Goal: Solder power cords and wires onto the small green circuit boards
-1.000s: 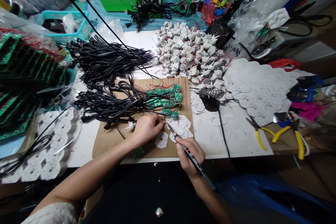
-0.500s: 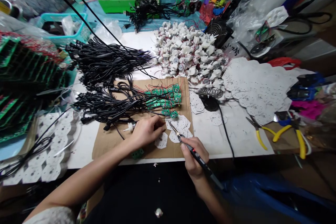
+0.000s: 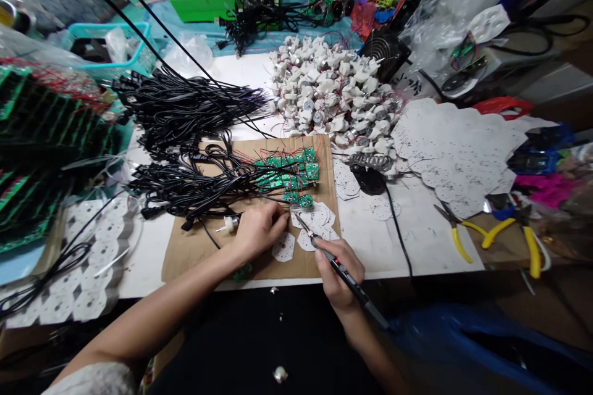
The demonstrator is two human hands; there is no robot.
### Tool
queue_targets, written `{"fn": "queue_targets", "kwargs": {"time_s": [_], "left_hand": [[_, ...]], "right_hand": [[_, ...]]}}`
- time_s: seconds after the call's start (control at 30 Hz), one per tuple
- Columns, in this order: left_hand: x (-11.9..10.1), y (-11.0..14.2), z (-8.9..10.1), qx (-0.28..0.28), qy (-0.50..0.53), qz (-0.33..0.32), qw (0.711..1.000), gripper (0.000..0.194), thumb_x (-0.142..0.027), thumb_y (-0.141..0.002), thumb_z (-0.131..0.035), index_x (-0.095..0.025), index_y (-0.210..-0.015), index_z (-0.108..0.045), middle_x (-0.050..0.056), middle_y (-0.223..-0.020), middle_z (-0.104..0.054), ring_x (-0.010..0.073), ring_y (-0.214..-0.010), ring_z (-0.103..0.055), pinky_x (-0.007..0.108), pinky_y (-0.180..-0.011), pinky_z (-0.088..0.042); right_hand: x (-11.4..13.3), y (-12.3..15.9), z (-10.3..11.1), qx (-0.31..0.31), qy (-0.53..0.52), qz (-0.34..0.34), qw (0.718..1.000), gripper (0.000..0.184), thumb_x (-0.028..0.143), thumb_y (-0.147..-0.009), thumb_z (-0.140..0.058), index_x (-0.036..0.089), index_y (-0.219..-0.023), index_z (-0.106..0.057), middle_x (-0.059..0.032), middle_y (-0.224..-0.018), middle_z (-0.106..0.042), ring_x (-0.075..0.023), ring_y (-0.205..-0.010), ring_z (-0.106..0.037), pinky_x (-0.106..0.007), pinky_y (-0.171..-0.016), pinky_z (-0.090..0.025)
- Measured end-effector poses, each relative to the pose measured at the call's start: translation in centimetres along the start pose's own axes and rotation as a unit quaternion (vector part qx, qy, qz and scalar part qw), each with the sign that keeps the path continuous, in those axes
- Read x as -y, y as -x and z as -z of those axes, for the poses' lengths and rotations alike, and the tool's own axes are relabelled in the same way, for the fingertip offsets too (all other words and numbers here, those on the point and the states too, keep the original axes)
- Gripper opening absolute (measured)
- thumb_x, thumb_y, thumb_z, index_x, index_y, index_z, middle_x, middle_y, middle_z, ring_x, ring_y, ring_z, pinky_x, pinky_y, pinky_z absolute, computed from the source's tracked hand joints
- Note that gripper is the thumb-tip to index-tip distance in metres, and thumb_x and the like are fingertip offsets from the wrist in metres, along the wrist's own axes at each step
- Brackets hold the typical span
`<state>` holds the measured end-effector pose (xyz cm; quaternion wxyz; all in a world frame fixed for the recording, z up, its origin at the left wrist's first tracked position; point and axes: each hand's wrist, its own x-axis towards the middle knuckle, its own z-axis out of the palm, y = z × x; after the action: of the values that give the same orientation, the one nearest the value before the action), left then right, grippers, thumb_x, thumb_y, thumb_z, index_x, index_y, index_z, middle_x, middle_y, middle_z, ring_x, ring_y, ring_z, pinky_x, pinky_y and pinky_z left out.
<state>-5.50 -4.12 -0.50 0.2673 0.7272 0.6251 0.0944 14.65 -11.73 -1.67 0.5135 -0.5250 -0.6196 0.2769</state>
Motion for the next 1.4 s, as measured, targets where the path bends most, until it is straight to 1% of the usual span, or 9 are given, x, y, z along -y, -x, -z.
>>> {"fn": "queue_targets", "kwargs": {"time_s": [0.17, 0.33, 0.63, 0.83, 0.97, 1.2, 1.3, 1.4], "left_hand": [[0.2, 0.3, 0.0, 0.002, 0.002, -0.024, 1.0, 0.015, -0.028, -0.094, -0.055, -0.02, -0.084, -0.062, 0.004, -0.08, -0.071, 0.0201, -0.075, -0.066, 0.028, -0.067, -0.04], [0.3, 0.3, 0.1, 0.022, -0.007, 0.014, 1.0, 0.015, -0.028, -0.093, -0.055, -0.02, -0.082, -0.061, 0.005, -0.079, -0.071, 0.0206, -0.075, -0.066, 0.028, -0.068, -0.04], [-0.5, -0.1, 0.7, 0.051, -0.049, 0.039, 0.997, 0.016, -0.028, -0.094, -0.052, -0.019, -0.085, -0.063, 0.007, -0.08, -0.071, 0.0242, -0.078, -0.068, 0.03, -0.065, -0.036], [-0.9, -0.5, 1.1, 0.072, -0.055, 0.055, 0.994, 0.017, -0.027, -0.093, -0.052, -0.019, -0.087, -0.065, 0.008, -0.082, -0.073, 0.0238, -0.078, -0.068, 0.03, -0.066, -0.036], [-1.0, -0.5, 1.2, 0.074, -0.052, 0.057, 0.994, 0.017, -0.026, -0.092, -0.052, -0.018, -0.087, -0.066, 0.007, -0.082, -0.073, 0.0234, -0.078, -0.068, 0.03, -0.066, -0.036], [-1.1, -0.6, 1.3, 0.074, -0.047, 0.065, 0.994, 0.016, -0.024, -0.09, -0.053, -0.019, -0.086, -0.068, 0.007, -0.08, -0.073, 0.0233, -0.077, -0.068, 0.03, -0.066, -0.038], [-1.1, -0.6, 1.3, 0.067, -0.043, 0.063, 0.995, 0.016, -0.025, -0.09, -0.054, -0.019, -0.086, -0.068, 0.007, -0.079, -0.073, 0.0232, -0.076, -0.068, 0.03, -0.066, -0.038], [-1.1, -0.6, 1.3, 0.068, -0.043, 0.062, 0.995, 0.016, -0.025, -0.09, -0.055, -0.019, -0.085, -0.069, 0.007, -0.08, -0.073, 0.0233, -0.076, -0.068, 0.029, -0.066, -0.038]], "right_hand": [[-0.1, 0.0, -0.1, -0.001, -0.005, -0.002, 1.0, 0.022, 0.012, -0.092, -0.062, 0.022, -0.108, -0.073, -0.0036, -0.09, -0.073, -0.0171, -0.078, -0.069, -0.031, -0.07, -0.057], [-0.2, -0.1, 0.0, 0.011, 0.003, 0.002, 1.0, 0.021, 0.013, -0.092, -0.061, 0.021, -0.107, -0.073, -0.0048, -0.09, -0.073, -0.018, -0.078, -0.07, -0.031, -0.069, -0.058], [0.2, -0.4, -0.2, 0.018, -0.008, 0.007, 1.0, 0.021, 0.011, -0.092, -0.062, 0.022, -0.107, -0.072, -0.0039, -0.088, -0.073, -0.0167, -0.076, -0.069, -0.03, -0.068, -0.058], [0.1, -0.5, -0.4, 0.024, -0.011, 0.018, 0.999, 0.023, 0.01, -0.091, -0.063, 0.023, -0.108, -0.073, -0.0042, -0.089, -0.074, -0.0168, -0.078, -0.07, -0.03, -0.07, -0.059], [-0.1, -0.4, -0.4, 0.031, -0.006, 0.016, 0.999, 0.023, 0.011, -0.091, -0.064, 0.022, -0.108, -0.074, -0.0049, -0.091, -0.075, -0.0172, -0.079, -0.071, -0.031, -0.071, -0.06], [-0.5, -0.2, -0.7, 0.038, 0.004, 0.039, 0.998, 0.025, 0.011, -0.089, -0.064, 0.023, -0.109, -0.074, -0.0047, -0.09, -0.075, -0.017, -0.079, -0.071, -0.03, -0.072, -0.06], [-0.6, 0.1, -0.8, 0.044, 0.01, 0.033, 0.998, 0.026, 0.011, -0.089, -0.064, 0.023, -0.11, -0.074, -0.0047, -0.089, -0.073, -0.0172, -0.08, -0.07, -0.031, -0.073, -0.06], [-0.5, 0.1, -0.6, 0.038, 0.003, 0.034, 0.999, 0.026, 0.01, -0.089, -0.064, 0.023, -0.11, -0.074, -0.0045, -0.09, -0.073, -0.0169, -0.08, -0.07, -0.03, -0.072, -0.059]]}}
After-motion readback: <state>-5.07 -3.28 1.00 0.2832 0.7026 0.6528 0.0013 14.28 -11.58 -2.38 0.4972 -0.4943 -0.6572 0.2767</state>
